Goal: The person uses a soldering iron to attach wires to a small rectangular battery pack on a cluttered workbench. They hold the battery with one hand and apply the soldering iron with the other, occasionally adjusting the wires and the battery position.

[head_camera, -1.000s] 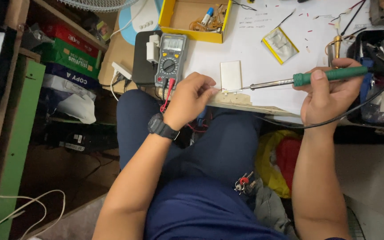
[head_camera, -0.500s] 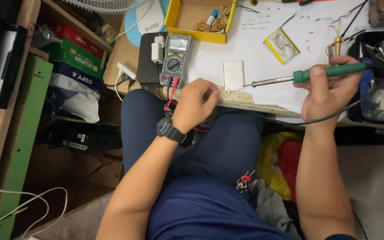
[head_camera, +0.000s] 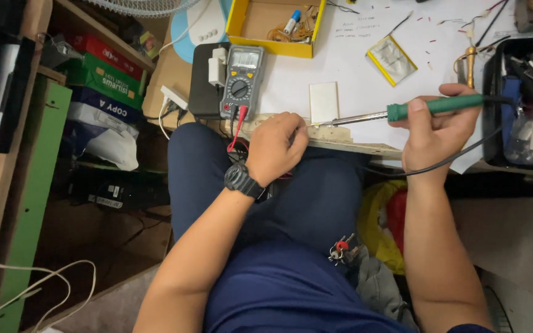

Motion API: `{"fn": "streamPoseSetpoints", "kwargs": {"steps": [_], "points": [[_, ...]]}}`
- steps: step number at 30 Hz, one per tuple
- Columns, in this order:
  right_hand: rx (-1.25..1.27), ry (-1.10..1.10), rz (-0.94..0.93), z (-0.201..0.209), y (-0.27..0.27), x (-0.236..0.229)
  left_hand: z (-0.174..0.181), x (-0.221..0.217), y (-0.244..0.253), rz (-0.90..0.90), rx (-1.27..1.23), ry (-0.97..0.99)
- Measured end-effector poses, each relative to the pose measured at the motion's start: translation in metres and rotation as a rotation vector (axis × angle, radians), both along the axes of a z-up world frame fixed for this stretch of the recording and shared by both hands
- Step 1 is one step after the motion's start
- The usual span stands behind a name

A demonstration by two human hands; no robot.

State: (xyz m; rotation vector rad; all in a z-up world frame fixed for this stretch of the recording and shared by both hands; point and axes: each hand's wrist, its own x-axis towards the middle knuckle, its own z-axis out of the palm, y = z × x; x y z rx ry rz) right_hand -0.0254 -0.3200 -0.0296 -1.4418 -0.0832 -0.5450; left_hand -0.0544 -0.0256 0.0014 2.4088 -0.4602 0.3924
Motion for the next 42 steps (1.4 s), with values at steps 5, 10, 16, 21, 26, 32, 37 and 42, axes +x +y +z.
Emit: {"fn": "streamPoseSetpoints", "kwargs": {"steps": [5, 10, 16, 21, 26, 32, 37, 42], "points": [[-0.026, 0.015, -0.028, 0.01, 0.004, -0.005, -0.001, 0.002, -0.004, 0.062, 0.024, 0.021], [-0.052, -0.01, -0.046, 0.017, 0.009, -0.01, 0.009, 0.007, -0.003, 0.032, -0.018, -0.006], [-0.067, -0.041, -0.063, 0.018, 0.012, -0.021, 0.001, 0.011, 0.0, -0.129, -0.205, 0.037], [-0.051, -0.02, -0.162, 0.015, 0.02, -0.039, 0.001, 0.015, -0.001, -0.124, -0.251, 0.033], [-0.016, -0.022, -0.15, 0.005, 0.023, -0.041, -0.004, 0.02, -0.003, -0.099, -0.232, 0.03], [-0.006, -0.022, -0.144, 0.001, 0.023, -0.043, -0.007, 0.021, -0.005, -0.066, -0.195, 0.048], [-0.034, -0.051, -0.142, 0.0, 0.024, -0.042, -0.006, 0.021, -0.006, -0.045, -0.184, 0.063], [-0.027, -0.062, -0.14, -0.001, 0.024, -0.042, -0.008, 0.021, -0.005, -0.047, -0.166, 0.077]]}}
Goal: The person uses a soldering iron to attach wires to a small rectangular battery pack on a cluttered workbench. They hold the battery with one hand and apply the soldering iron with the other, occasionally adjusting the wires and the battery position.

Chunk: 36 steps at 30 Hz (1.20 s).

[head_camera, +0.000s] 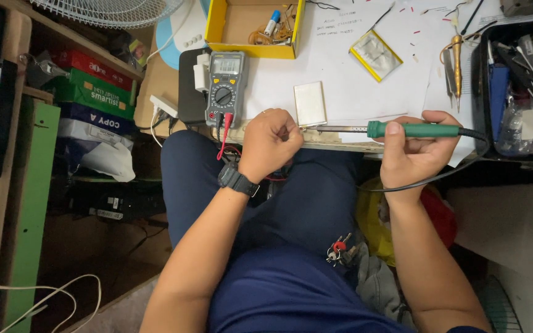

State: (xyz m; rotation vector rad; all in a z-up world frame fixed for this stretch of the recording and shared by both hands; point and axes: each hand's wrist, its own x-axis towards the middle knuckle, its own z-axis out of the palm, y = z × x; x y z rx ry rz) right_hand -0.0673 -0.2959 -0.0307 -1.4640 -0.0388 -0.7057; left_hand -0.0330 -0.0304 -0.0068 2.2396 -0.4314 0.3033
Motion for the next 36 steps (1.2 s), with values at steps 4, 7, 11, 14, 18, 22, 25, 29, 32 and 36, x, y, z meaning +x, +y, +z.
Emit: {"fn": "streamPoseSetpoints", "kwargs": {"steps": [4, 7, 11, 14, 18, 22, 25, 29, 32, 36], "points": [[-0.031, -0.019, 0.004, 0.0021, 0.0002, 0.0002, 0.0025, -0.0017, -0.0007, -0.011, 0.01, -0.01], [-0.026, -0.023, -0.009, 0.0004, 0.0, 0.0, 0.0022, -0.0023, -0.0005, -0.022, 0.0, -0.031], [-0.015, -0.014, -0.007, -0.0033, -0.0002, 0.0, 0.0023, -0.0034, 0.0001, -0.031, -0.009, -0.045], [-0.018, -0.017, -0.009, -0.0014, -0.0004, 0.0, 0.0025, -0.0035, -0.0005, -0.028, -0.008, -0.035], [-0.039, -0.024, -0.001, 0.0002, -0.0003, -0.0004, 0.0011, -0.0034, -0.0008, -0.019, 0.002, -0.042], [-0.025, -0.018, -0.004, -0.0031, -0.0008, -0.0003, -0.0001, -0.0033, -0.0021, -0.016, 0.009, -0.05], [-0.03, -0.015, -0.014, -0.0034, 0.0, -0.0002, -0.0002, -0.0037, -0.0025, -0.007, 0.005, -0.058], [-0.042, -0.035, 0.0, -0.0032, 0.0, 0.0, 0.0014, -0.004, -0.0037, -0.011, 0.001, -0.086], [-0.035, -0.03, 0.001, -0.0035, 0.0005, -0.0003, 0.0014, -0.0044, -0.0034, -0.01, 0.003, -0.088], [-0.024, -0.021, -0.01, -0.0068, -0.0008, 0.0003, 0.0007, -0.0041, -0.003, -0.019, 0.006, -0.099]]}}
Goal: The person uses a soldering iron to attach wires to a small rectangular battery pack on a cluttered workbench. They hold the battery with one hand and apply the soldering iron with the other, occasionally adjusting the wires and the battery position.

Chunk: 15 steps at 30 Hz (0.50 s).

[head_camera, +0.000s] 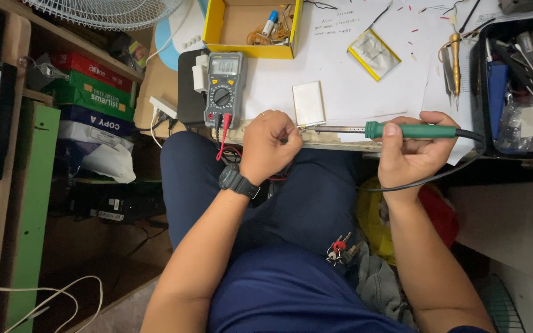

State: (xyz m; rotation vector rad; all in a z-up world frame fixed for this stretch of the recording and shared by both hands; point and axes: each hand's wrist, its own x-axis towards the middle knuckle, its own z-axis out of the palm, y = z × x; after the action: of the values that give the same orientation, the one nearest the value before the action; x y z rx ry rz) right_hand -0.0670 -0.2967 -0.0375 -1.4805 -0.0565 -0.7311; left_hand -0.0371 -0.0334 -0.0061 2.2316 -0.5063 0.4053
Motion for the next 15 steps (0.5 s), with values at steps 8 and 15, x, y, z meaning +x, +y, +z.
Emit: {"fn": "streamPoseSetpoints", "kwargs": {"steps": [8, 15], "points": [[0.009, 0.022, 0.006, 0.004, 0.002, -0.001, 0.001, -0.001, -0.001, 0.001, 0.006, -0.003], [0.022, -0.063, -0.013, -0.025, -0.005, 0.01, -0.007, 0.004, 0.002, 0.026, -0.028, 0.033]]}}
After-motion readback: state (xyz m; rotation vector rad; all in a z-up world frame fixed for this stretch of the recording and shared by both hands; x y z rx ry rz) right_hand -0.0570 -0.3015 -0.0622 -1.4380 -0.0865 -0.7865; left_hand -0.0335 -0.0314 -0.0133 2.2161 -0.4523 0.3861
